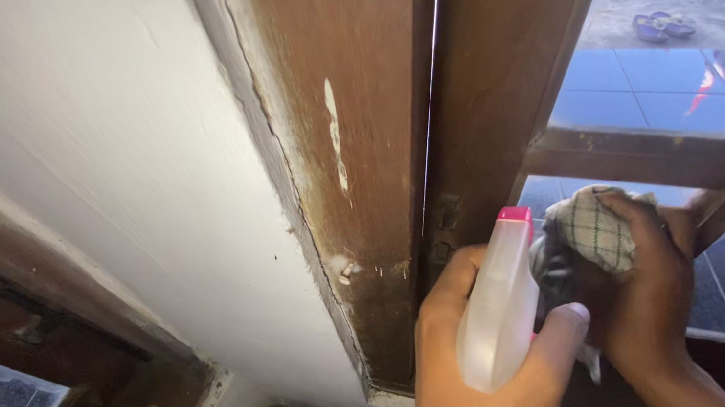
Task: The person cleans the glass panes of a wooden window frame by holding a spray bottle and wiping the surface with a checkered cloth.
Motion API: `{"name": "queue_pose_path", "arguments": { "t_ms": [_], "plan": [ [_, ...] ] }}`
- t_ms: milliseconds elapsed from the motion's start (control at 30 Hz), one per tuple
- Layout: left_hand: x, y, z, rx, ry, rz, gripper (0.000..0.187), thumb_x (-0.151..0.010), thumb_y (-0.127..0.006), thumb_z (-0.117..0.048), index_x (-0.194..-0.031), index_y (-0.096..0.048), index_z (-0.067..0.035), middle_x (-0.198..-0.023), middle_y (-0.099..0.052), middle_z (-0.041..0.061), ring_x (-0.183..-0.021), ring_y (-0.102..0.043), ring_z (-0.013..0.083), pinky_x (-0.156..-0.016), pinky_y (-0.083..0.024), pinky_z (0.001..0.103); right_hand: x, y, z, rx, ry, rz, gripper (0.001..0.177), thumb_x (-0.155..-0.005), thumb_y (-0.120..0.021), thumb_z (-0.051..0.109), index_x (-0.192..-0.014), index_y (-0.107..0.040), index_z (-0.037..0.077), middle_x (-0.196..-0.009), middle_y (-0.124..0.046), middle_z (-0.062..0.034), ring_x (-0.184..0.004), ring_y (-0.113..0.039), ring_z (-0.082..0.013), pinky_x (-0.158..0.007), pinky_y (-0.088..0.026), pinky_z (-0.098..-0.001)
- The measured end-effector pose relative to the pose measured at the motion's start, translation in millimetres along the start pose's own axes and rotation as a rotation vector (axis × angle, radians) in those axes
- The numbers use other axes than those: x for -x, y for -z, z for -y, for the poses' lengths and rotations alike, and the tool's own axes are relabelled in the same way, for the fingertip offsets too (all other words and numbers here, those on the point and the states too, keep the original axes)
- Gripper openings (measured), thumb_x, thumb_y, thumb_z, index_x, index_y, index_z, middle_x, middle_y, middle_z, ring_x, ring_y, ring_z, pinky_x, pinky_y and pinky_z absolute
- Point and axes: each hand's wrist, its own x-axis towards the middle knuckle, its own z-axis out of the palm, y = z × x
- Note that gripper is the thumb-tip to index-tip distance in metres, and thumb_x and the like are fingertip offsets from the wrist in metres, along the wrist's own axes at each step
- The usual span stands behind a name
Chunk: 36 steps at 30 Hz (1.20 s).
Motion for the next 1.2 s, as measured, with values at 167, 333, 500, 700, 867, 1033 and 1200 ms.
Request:
{"name": "queue_pose_path", "arguments": {
  "t_ms": [167, 333, 500, 700, 867, 1033, 1200],
  "plan": [
    [-2, -27, -36, 0.055, -0.018, 0.010, 0.046, -0.075, -0.078, -0.018, -0.118, -0.069, -0.006, -0.089, -0.066, 0.000, -0.085, -0.063, 0.0067, -0.079, -0.053, 0.026, -28, 62, 38, -0.259, -0.324, 0.111, 0.058, -0.079, -0.079, 0.004, -0.132, -0.056, -0.001, -0.123, -0.067, -0.0165, -0.112, -0.068, -0.0235, -0.097, -0.055, -0.0373],
    [-5, -69, -86, 0.035, 0.089, 0.064, 0.039, -0.078, -0.076, -0.021, -0.113, -0.070, -0.004, -0.089, -0.069, 0.003, -0.080, -0.066, 0.0096, -0.073, -0.055, 0.029, -68, 127, 49, -0.575, -0.624, 0.140, 0.055, -0.083, -0.070, -0.003, -0.134, -0.048, -0.007, -0.120, -0.070, -0.0206, -0.111, -0.072, -0.0254, -0.096, -0.059, -0.0390],
    [-5, -99, -132, -0.009, -0.034, 0.173, 0.042, -0.078, -0.071, -0.015, -0.118, -0.068, -0.003, -0.100, -0.073, 0.004, -0.092, -0.071, 0.0127, -0.083, -0.057, 0.029, -88, 195, 24, -0.770, -0.570, 0.324, 0.051, -0.090, -0.057, -0.006, -0.140, -0.051, -0.008, -0.132, -0.068, -0.0278, -0.126, -0.066, -0.0302, -0.107, -0.049, -0.0422],
    [9, -126, -173, -0.069, 0.093, 0.362, 0.047, -0.074, -0.070, -0.010, -0.120, -0.065, -0.002, -0.099, -0.070, 0.009, -0.094, -0.071, 0.0167, -0.083, -0.056, 0.032, -86, 242, 24, -0.397, 0.283, 0.298, 0.041, -0.089, -0.062, 0.011, -0.128, -0.052, 0.006, -0.146, -0.050, -0.0259, -0.139, -0.055, -0.0290, -0.118, -0.046, -0.0437],
    [7, -164, -176, -0.040, 0.079, 0.405, 0.052, -0.075, -0.068, -0.008, -0.127, -0.064, -0.001, -0.105, -0.070, 0.010, -0.103, -0.070, 0.0193, -0.089, -0.054, 0.033, -90, 267, 8, -0.880, -0.616, 0.307, 0.065, -0.089, -0.066, -0.002, -0.153, -0.050, -0.004, -0.133, -0.063, -0.0280, -0.130, -0.067, -0.0337, -0.108, -0.050, -0.0517],
    [-6, -220, -165, 0.029, 0.033, 0.429, 0.056, -0.074, -0.067, -0.006, -0.130, -0.065, 0.000, -0.112, -0.072, 0.009, -0.112, -0.072, 0.0188, -0.097, -0.054, 0.032, -104, 283, -46, -0.726, -0.609, 0.251, 0.059, -0.083, -0.068, -0.003, -0.140, -0.055, -0.003, -0.123, -0.071, -0.0229, -0.118, -0.072, -0.0268, -0.102, -0.054, -0.0465],
    [-20, -280, -170, -0.123, 0.084, 0.311, 0.051, -0.068, -0.070, -0.007, -0.119, -0.070, 0.000, -0.097, -0.074, 0.012, -0.097, -0.076, 0.0190, -0.089, -0.056, 0.029, -131, 302, -87, -0.639, -0.518, 0.165, 0.059, -0.074, -0.072, -0.002, -0.131, -0.057, -0.003, -0.119, -0.075, -0.0211, -0.110, -0.075, -0.0246, -0.095, -0.062, -0.0421]
  ]
}}
